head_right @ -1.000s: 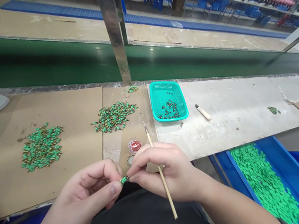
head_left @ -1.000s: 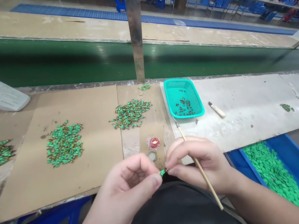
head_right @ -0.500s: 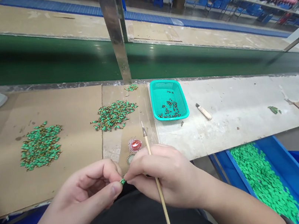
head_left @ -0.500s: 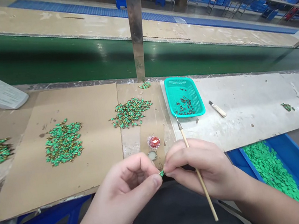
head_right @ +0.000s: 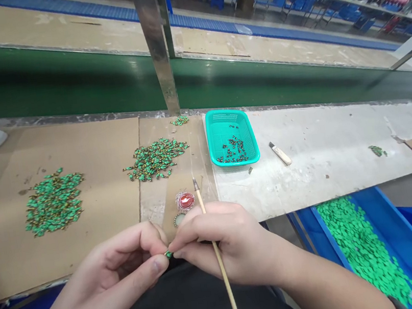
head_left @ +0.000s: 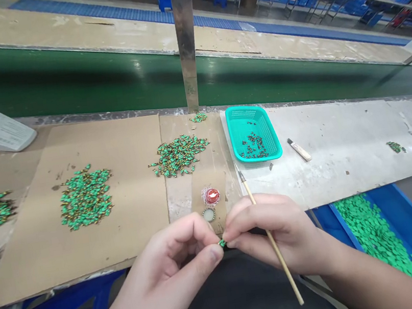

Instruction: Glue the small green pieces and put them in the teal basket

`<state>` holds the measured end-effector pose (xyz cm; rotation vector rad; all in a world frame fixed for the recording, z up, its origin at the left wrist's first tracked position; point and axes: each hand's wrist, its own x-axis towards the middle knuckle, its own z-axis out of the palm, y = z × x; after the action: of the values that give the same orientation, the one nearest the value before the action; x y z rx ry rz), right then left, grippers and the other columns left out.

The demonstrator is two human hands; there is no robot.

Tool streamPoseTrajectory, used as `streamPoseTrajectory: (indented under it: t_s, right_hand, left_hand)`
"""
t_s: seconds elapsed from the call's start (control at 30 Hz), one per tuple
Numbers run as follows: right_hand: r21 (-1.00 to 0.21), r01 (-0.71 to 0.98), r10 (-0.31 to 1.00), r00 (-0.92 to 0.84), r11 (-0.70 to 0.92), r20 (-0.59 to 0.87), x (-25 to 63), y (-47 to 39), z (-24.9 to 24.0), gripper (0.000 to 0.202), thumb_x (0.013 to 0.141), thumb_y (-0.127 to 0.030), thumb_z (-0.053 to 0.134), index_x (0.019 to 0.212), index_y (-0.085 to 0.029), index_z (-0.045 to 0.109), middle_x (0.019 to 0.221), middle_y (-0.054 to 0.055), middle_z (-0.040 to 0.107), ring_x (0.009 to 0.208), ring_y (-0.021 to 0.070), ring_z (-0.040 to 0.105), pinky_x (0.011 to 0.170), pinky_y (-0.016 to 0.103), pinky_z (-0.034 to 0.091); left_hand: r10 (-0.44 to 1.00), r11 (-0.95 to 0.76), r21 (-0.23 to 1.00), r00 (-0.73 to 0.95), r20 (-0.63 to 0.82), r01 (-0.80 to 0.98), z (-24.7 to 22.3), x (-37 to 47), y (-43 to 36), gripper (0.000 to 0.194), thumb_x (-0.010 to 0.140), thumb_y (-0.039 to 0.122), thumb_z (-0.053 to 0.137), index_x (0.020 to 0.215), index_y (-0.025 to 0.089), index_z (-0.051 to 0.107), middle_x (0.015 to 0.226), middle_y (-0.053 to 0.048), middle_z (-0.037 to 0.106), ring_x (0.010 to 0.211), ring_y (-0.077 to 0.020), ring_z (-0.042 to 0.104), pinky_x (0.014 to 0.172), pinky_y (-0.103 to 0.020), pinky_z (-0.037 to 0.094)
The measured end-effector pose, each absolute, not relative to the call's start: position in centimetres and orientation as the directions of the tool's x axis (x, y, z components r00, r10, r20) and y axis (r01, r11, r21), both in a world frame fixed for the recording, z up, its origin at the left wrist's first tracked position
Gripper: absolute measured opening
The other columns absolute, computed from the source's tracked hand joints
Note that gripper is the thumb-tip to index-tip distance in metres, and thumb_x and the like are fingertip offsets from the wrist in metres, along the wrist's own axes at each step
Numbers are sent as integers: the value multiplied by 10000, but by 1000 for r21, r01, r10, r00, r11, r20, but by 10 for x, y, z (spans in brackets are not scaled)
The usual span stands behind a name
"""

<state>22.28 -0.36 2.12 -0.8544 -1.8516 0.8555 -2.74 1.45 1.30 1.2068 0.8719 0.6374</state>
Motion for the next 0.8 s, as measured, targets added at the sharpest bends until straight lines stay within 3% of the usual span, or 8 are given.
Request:
streamPoseTrajectory:
  t_s: [0.2, 0.5, 0.7, 0.8]
  right_hand:
    - [-881, 200, 884, -294, 430, 365, 226, -5, 28, 99, 1058, -149, 916, 1089, -223, 859, 935, 40, 877, 826, 185, 839, 801, 296, 703]
    - [-856, 231, 866, -328, 462, 379, 223, -9, 29, 84, 1097, -164, 865, 1057, -233, 836, 911, 33, 849, 795, 180, 794, 753, 294, 661]
    - [-853, 240, 869, -311, 464, 385, 223, -12, 28, 91, 1100, -163, 845, 1074, -247, 823, 927, 41, 860, 799, 190, 806, 746, 300, 673]
    - [-825, 242, 846, -316, 510, 430, 222, -15, 28, 98, 1098, -149, 837, 1119, -244, 826, 952, 49, 869, 811, 193, 824, 743, 294, 689]
  left_hand:
    - [846, 210, 977, 492, -205, 47, 14, -28, 12, 358, 1095, 510, 861, 835, 273, 795, 761, 5, 682, 712, -182, 615, 654, -229, 540]
    - [856, 143, 986, 490, -166, 85, 11, -32, 11, 317, 1091, 487, 865, 850, 286, 820, 778, -11, 741, 704, -197, 665, 648, -245, 573]
    - [920, -77, 989, 391, 20, 129, 13, -31, -2, 144, 1041, 327, 910, 898, 320, 891, 865, -51, 818, 806, -261, 737, 742, -319, 604]
    - [948, -96, 986, 316, 48, 139, 21, -26, -9, 148, 1009, 306, 934, 872, 334, 887, 848, -54, 814, 812, -281, 735, 745, -343, 597]
